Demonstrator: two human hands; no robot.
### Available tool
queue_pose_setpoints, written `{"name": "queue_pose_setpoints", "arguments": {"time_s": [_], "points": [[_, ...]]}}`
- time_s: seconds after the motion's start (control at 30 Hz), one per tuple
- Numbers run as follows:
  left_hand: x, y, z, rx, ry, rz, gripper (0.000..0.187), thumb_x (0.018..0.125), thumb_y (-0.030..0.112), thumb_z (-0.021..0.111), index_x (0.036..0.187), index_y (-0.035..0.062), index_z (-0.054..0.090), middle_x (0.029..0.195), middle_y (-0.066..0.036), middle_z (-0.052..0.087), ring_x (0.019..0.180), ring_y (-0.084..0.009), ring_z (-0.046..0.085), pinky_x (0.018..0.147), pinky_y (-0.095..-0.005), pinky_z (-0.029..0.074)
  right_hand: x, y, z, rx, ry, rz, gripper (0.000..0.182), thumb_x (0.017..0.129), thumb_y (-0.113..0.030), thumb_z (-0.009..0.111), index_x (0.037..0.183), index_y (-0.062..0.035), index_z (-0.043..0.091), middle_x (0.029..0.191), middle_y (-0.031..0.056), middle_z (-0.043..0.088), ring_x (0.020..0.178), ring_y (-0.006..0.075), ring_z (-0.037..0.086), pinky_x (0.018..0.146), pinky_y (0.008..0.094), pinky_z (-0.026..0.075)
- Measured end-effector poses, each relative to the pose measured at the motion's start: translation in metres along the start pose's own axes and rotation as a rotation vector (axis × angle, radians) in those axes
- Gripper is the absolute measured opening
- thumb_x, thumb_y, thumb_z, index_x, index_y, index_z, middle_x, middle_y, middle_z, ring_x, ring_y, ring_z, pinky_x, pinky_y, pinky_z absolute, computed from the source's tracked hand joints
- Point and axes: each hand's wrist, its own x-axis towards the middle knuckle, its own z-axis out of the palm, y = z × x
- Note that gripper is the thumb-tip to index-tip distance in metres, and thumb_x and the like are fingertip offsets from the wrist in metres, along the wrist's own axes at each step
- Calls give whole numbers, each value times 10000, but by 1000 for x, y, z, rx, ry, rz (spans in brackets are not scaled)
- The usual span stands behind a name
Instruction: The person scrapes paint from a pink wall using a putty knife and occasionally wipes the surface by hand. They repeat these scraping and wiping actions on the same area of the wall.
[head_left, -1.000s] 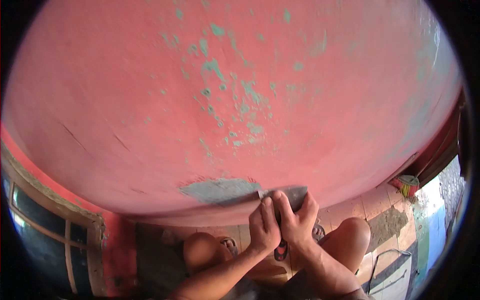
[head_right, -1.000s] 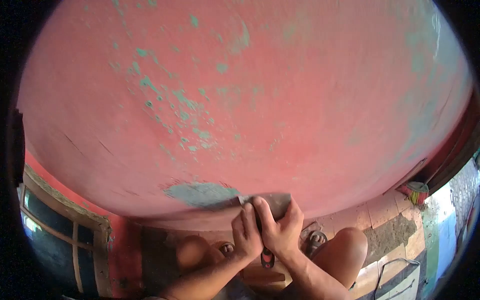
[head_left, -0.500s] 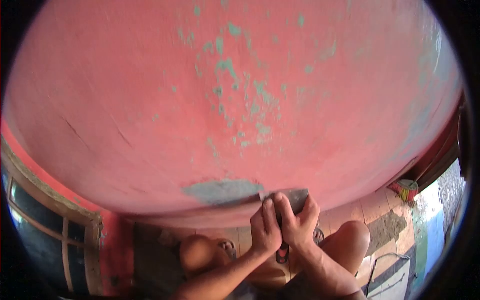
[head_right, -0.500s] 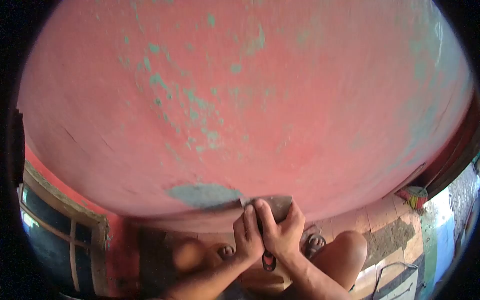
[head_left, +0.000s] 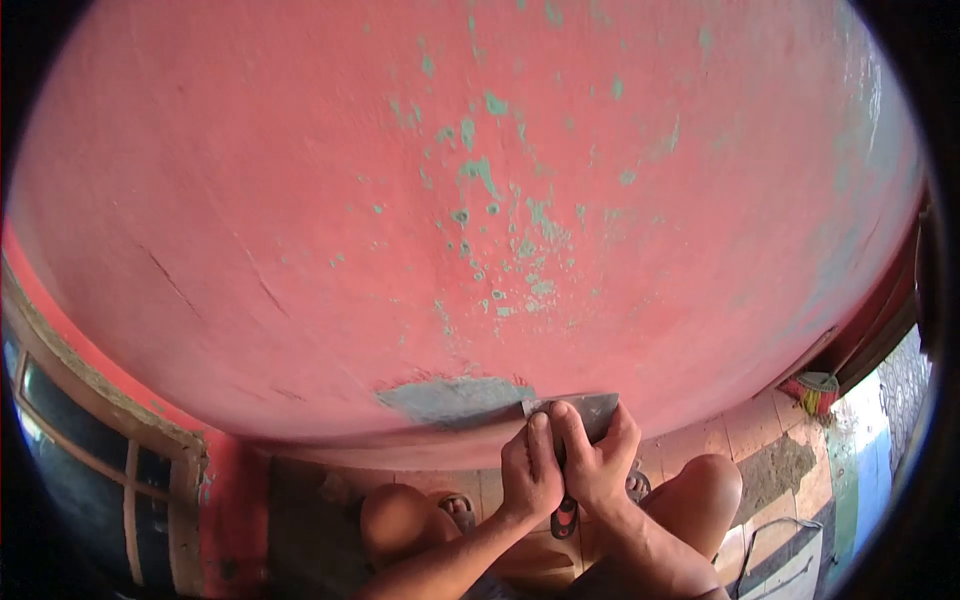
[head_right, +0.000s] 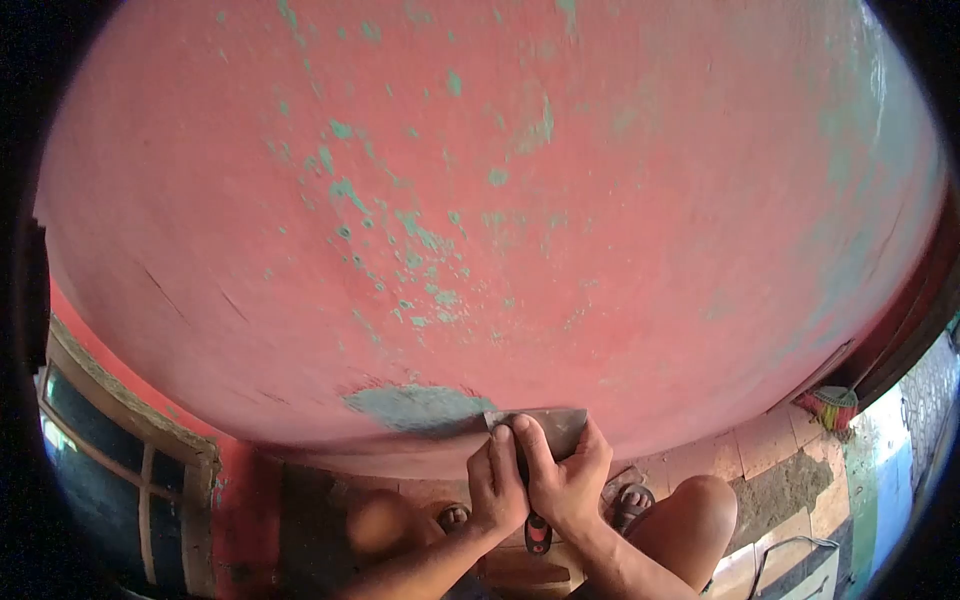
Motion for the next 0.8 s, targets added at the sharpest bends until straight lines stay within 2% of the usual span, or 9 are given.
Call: {"name": "queue_pose_setpoints", "arguments": {"time_s": [0.07,0.13,0.23,0.37,0.47,0.6,0.63,0.7,0.8], "points": [[-2,-3,-3,68,-23,18,404,1080,287,357,876,-4,550,755,-149,580,727,-164,559,630,-358,453,-5,-3,-2,-70,-11,30,202,887,-132,727,917,47,639,786,71,691,701,88,579,635,273,496],[-5,-6,-5,-12,-65,-103,392,1078,275,351,873,2,543,723,-138,561,710,-158,547,610,-356,442,-7,2,-1,-14,-1,46,208,887,-134,728,925,49,637,782,61,684,710,83,571,641,272,495],[-2,-8,-4,69,-44,28,363,1072,233,381,936,-37,581,757,-215,617,707,-287,645,614,-373,474,-7,14,1,8,24,7,215,886,-142,728,912,49,631,772,58,679,704,80,560,633,273,489],[5,8,-9,69,-70,-5,388,1070,251,382,914,-46,577,743,-239,612,735,-317,678,604,-381,475,-3,-2,0,-47,-2,42,210,884,-141,727,900,45,632,776,62,680,707,82,566,635,276,489],[-3,-14,-3,126,-49,16,399,1070,258,381,904,-45,579,740,-243,613,722,-316,672,601,-388,473,-7,23,-2,-11,22,-12,211,888,-144,724,898,45,631,766,58,675,706,79,561,628,272,485],[1,-4,-2,18,-38,1,390,1067,253,383,915,-48,579,783,-261,622,734,-377,662,612,-401,480,-4,12,1,69,33,-15,200,894,-136,722,909,43,634,783,41,676,712,82,571,641,268,493],[1,-7,-2,65,-39,54,391,1068,253,381,918,-48,580,792,-254,629,750,-368,667,620,-393,485,-6,14,0,33,31,9,197,894,-134,722,915,42,636,792,40,679,716,83,575,645,269,496],[-4,-8,-5,114,-83,-22,388,1071,256,384,931,-47,582,786,-247,630,753,-336,672,624,-387,484,-7,11,-4,-37,13,42,191,894,-129,723,927,39,640,810,39,685,723,84,582,655,269,502],[-2,-7,-4,89,-79,-17,387,1072,256,387,931,-47,581,769,-234,624,723,-319,657,618,-385,478,-8,18,1,71,64,22,194,890,-140,722,903,36,640,789,23,668,705,75,560,632,261,484]]}}
